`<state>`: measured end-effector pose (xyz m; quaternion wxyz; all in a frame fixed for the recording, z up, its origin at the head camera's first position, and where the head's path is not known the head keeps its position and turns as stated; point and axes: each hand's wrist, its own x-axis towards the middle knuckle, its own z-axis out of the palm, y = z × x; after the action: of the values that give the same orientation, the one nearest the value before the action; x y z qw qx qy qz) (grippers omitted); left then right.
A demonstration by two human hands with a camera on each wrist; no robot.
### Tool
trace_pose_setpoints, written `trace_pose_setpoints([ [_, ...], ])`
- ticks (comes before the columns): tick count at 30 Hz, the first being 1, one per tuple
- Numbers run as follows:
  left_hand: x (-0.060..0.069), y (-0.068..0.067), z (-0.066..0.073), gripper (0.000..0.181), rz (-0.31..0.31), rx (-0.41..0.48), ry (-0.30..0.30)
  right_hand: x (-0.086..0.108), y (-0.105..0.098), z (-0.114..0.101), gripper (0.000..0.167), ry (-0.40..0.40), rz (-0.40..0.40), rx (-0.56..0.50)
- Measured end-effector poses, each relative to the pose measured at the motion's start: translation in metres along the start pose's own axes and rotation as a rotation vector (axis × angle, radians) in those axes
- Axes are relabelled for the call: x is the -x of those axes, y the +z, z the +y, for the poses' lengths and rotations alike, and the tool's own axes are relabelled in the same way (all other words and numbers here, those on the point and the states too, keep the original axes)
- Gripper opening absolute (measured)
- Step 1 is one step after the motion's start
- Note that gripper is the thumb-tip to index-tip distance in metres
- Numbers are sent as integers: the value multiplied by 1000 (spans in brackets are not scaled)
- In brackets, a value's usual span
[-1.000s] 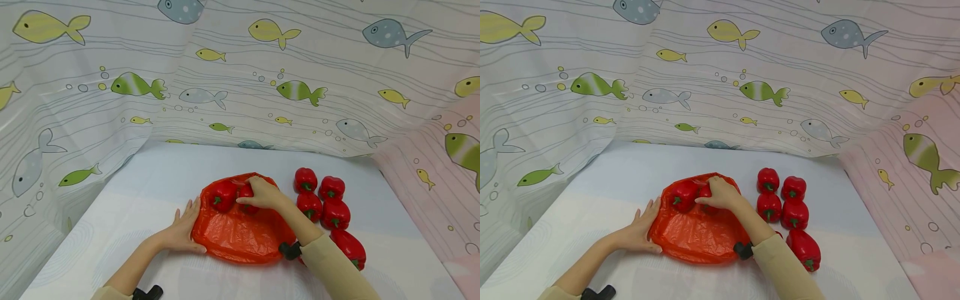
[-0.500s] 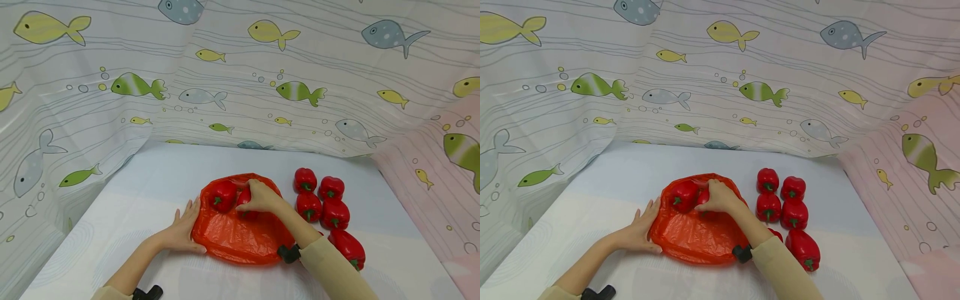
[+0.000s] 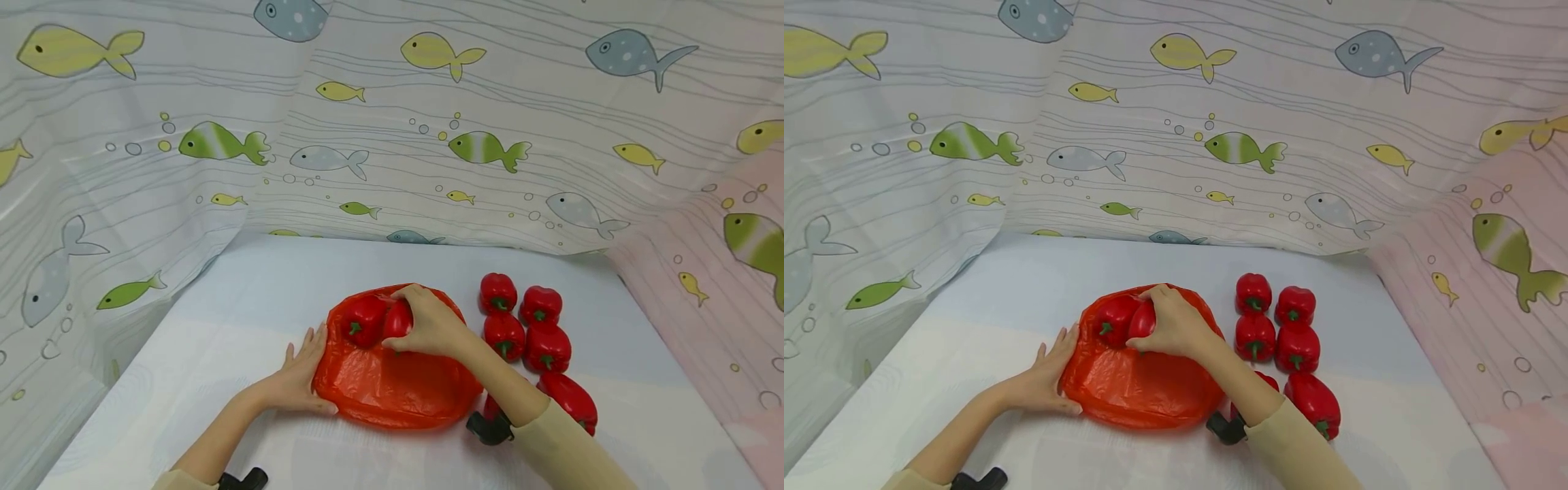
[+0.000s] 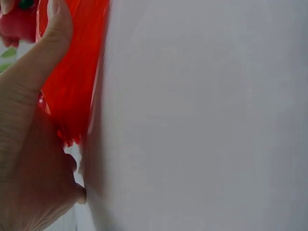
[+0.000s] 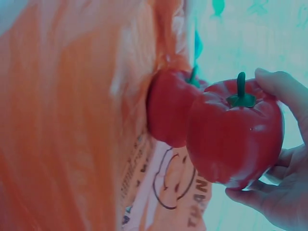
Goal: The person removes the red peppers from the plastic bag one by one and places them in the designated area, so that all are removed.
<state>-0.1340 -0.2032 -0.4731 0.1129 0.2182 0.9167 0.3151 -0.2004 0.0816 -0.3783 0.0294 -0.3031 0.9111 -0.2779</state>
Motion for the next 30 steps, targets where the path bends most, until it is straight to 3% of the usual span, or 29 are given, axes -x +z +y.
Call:
trace_pose_setpoints([
  [15,1,3,2,135,-10,1,-17,25,-26,-5,77,-158,169,-63],
  [30,0,0,2,136,-7,-15,-6,44,-47,-2,82,-288,256,-58],
])
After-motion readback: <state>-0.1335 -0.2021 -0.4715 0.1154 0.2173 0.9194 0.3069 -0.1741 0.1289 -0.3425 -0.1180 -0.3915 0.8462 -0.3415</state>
